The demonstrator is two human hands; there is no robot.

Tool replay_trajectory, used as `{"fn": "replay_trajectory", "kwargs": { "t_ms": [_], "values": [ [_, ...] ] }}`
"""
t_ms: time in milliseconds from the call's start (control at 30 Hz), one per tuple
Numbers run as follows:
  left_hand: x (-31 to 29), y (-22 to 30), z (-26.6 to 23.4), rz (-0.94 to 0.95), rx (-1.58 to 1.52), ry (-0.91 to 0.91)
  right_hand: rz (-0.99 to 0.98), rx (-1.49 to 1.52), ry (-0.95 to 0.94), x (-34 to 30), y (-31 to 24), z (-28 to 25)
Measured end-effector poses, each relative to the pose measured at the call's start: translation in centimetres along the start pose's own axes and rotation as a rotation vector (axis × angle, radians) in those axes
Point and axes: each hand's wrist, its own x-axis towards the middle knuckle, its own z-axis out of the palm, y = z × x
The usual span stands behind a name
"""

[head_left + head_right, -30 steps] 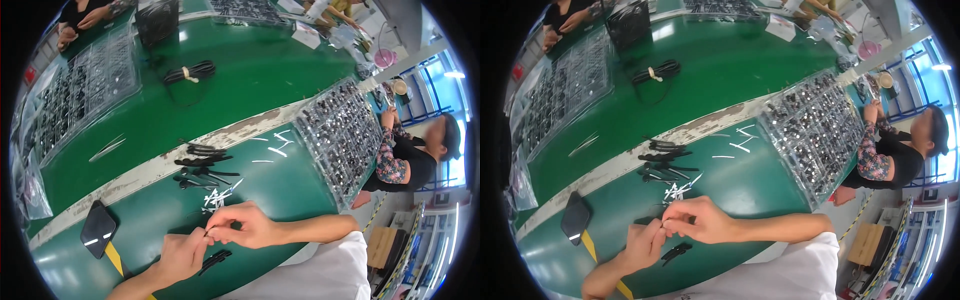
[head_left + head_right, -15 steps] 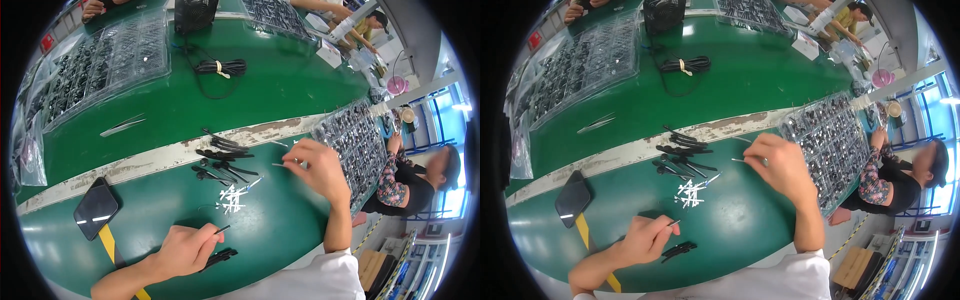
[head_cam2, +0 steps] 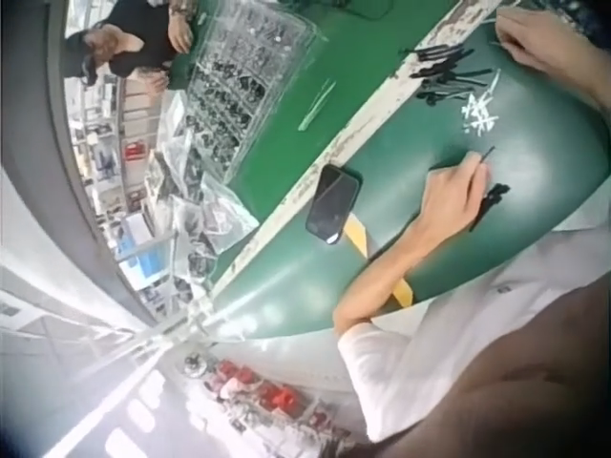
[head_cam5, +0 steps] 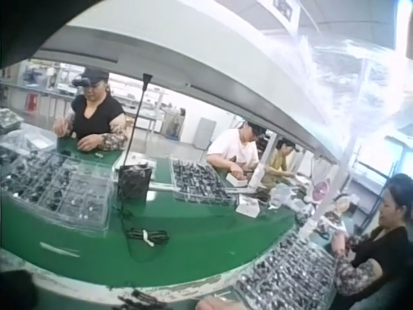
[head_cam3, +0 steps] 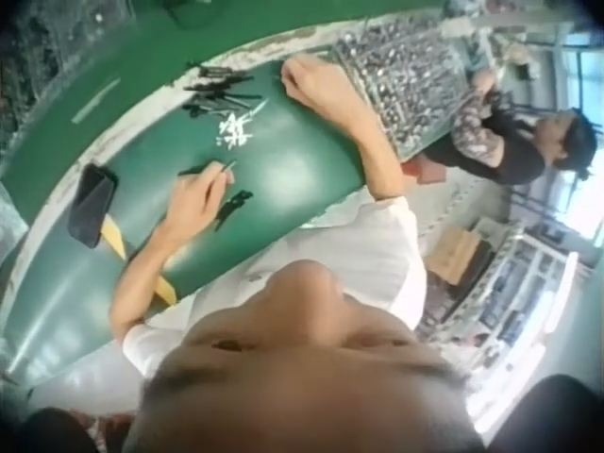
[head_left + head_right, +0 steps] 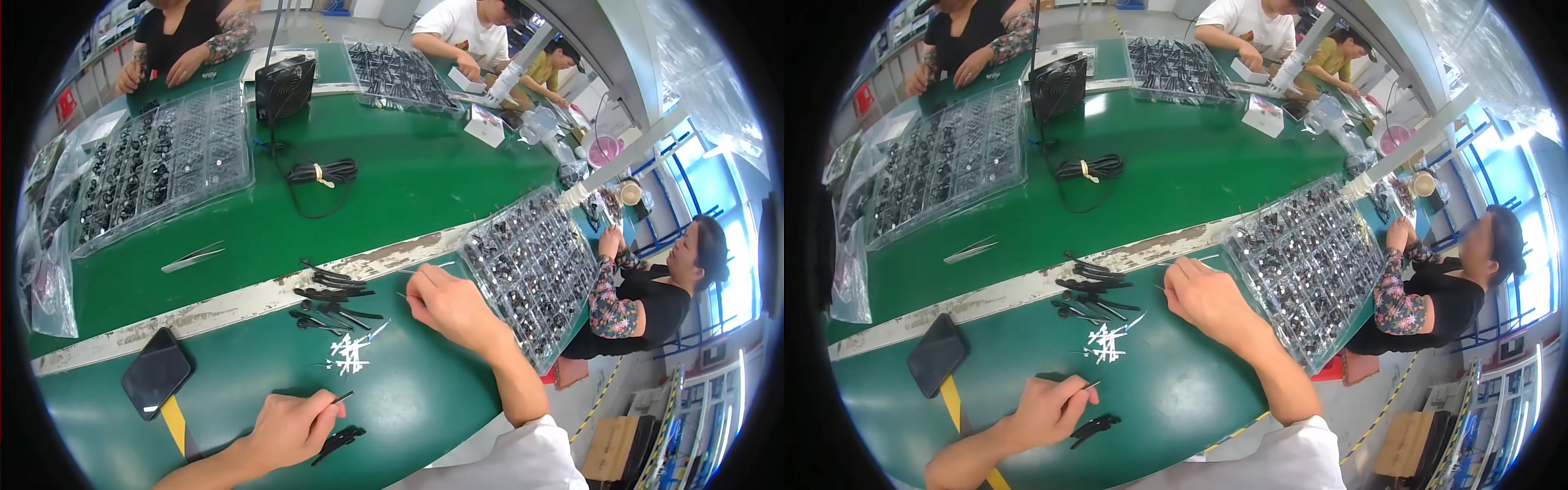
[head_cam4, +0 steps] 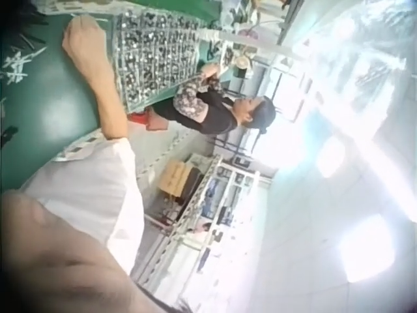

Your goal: The person inserts small electrical wires into plastic housings by hand.

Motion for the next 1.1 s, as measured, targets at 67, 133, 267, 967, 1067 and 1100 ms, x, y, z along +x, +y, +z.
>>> {"fn": "replay_trajectory", "kwargs": {
  "t_ms": [67, 133, 267, 967, 1067, 1100],
  "values": [
    [0.0, -0.2, -0.2, -0.009, 0.015, -0.003, 0.037, 0.063, -0.020, 0.5, -0.5, 0.2],
    [0.0, 0.0, -0.3, -0.004, 0.007, -0.028, 0.090, 0.173, 0.003, 0.5, -0.6, 0.5],
    [-0.1, 0.0, -0.3, 0.013, -0.015, 0.042, 0.120, 0.150, 0.095, 1.4, -0.2, 1.3],
    [-0.3, -1.2, -0.3, -0.045, -0.061, -0.089, 0.233, 1.177, -0.319, -1.7, -9.7, 2.6],
    [0.0, -0.7, -0.2, -0.054, -0.102, -0.042, 0.245, 1.308, -0.295, -2.0, -10.2, 4.1],
    [0.0, -0.5, -0.4, -0.082, -0.095, -0.031, 0.223, 1.368, -0.272, -2.0, -10.1, 4.6]
  ]
}}
